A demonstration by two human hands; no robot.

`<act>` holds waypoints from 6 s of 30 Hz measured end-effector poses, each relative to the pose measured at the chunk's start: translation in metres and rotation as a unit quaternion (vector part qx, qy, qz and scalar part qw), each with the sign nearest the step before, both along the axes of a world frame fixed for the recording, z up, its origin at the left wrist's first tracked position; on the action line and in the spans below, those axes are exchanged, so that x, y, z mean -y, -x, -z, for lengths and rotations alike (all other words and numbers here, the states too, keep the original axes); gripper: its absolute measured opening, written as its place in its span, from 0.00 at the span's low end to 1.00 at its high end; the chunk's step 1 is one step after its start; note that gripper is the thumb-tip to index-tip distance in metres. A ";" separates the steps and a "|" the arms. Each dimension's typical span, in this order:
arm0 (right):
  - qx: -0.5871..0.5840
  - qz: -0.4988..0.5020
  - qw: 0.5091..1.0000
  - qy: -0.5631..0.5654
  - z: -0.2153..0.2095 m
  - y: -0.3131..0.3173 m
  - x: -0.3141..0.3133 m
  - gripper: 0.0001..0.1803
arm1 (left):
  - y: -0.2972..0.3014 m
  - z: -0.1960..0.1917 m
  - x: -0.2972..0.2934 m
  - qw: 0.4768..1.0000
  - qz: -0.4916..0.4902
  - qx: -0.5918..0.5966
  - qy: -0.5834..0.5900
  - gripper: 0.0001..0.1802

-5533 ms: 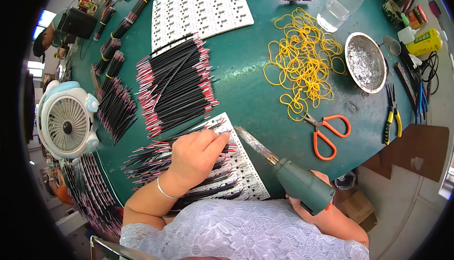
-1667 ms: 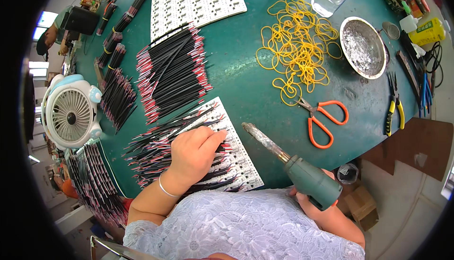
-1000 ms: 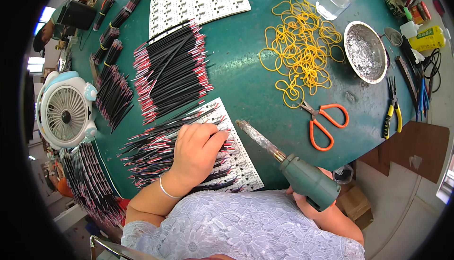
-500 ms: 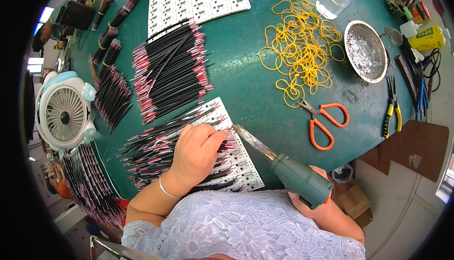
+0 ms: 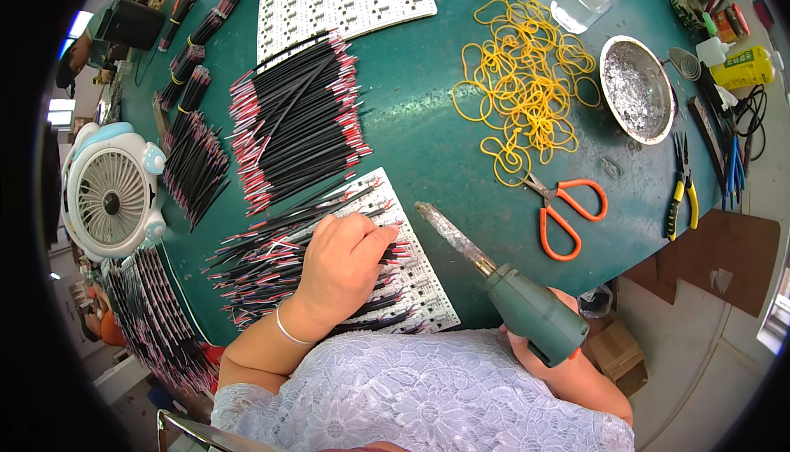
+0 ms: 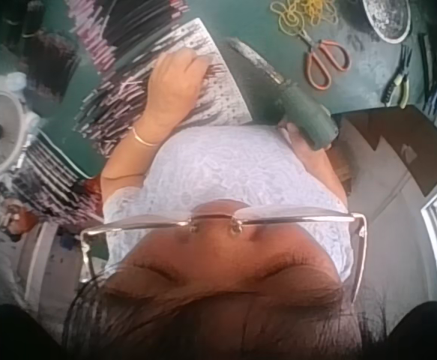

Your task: The person solders wires onto a panel of circuit boards using a soldering iron.

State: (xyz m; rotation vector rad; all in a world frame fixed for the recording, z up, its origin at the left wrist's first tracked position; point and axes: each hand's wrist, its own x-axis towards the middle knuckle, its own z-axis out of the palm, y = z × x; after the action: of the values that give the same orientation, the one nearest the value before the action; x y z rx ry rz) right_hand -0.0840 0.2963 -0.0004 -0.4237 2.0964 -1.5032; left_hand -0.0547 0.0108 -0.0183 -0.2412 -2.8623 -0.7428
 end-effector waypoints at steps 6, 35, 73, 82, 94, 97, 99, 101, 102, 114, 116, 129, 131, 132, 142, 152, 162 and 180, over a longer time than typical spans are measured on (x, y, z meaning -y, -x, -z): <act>-0.045 0.004 0.999 0.030 0.002 -0.001 0.002 0.08 | 0.000 0.000 0.001 1.000 0.002 -0.004 -0.004 0.16; -0.016 -0.008 1.000 0.023 0.003 -0.005 -0.003 0.07 | 0.001 0.003 0.004 0.999 0.023 -0.009 -0.025 0.13; 0.030 -0.002 1.000 -0.005 0.003 -0.024 -0.035 0.11 | -0.019 -0.013 -0.015 0.999 0.003 0.010 0.036 0.15; -0.029 -0.017 0.998 -0.047 0.012 -0.027 -0.031 0.13 | -0.017 0.002 -0.017 1.000 0.008 -0.014 0.007 0.14; -0.044 -0.065 0.993 -0.086 0.013 -0.022 -0.027 0.14 | -0.018 -0.001 -0.015 1.000 0.005 0.019 -0.007 0.17; -0.077 -0.030 0.994 -0.077 0.018 -0.026 -0.030 0.14 | -0.018 -0.001 -0.015 1.000 0.006 0.019 -0.008 0.17; -0.103 -0.094 0.988 -0.069 0.012 -0.018 -0.028 0.14 | -0.018 -0.002 -0.015 1.000 0.005 0.023 -0.008 0.17; -0.128 -0.098 0.984 -0.074 0.008 -0.015 -0.026 0.13 | -0.018 -0.002 -0.015 1.000 0.005 0.026 -0.008 0.16; -0.153 -0.101 0.980 -0.078 0.007 -0.015 -0.026 0.13 | -0.018 -0.002 -0.015 1.000 0.005 0.026 -0.009 0.16; -0.038 -0.031 0.995 -0.092 0.010 -0.031 -0.034 0.15 | -0.018 -0.001 -0.014 1.000 0.017 0.006 -0.006 0.18; -0.039 -0.034 0.994 -0.091 0.014 -0.033 -0.036 0.15 | -0.018 -0.001 -0.015 1.000 0.017 0.002 -0.004 0.18; -0.079 -0.021 0.995 -0.065 0.011 -0.030 -0.030 0.13 | -0.018 0.000 -0.016 1.000 0.007 0.017 0.002 0.19; -0.067 -0.024 0.995 -0.065 0.009 -0.028 -0.030 0.12 | -0.018 0.000 -0.016 1.000 0.007 0.017 0.004 0.19; -0.056 -0.027 0.996 -0.067 0.008 -0.028 -0.030 0.11 | -0.018 0.000 -0.016 1.000 0.004 0.015 0.004 0.19; -0.144 -0.075 0.985 -0.063 0.016 -0.026 -0.027 0.10 | -0.018 0.001 -0.016 1.000 0.007 0.005 0.008 0.17; -0.081 -0.036 0.993 -0.083 0.022 -0.035 -0.043 0.16 | -0.017 -0.001 -0.014 1.000 0.005 0.008 0.012 0.17; -0.247 0.326 0.905 0.114 0.003 0.030 -0.043 0.27 | -0.021 0.002 -0.016 1.000 0.014 0.015 0.023 0.16; 0.073 0.160 0.976 0.125 0.038 -0.058 -0.045 0.12 | -0.018 0.006 -0.013 1.000 0.023 -0.012 -0.014 0.17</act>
State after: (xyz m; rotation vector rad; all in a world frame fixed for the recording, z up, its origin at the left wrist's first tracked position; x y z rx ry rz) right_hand -0.0264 0.3417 -0.0381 -0.0587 1.9339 -1.9310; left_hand -0.0371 0.0234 -0.0240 -0.3115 -2.8306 -0.7812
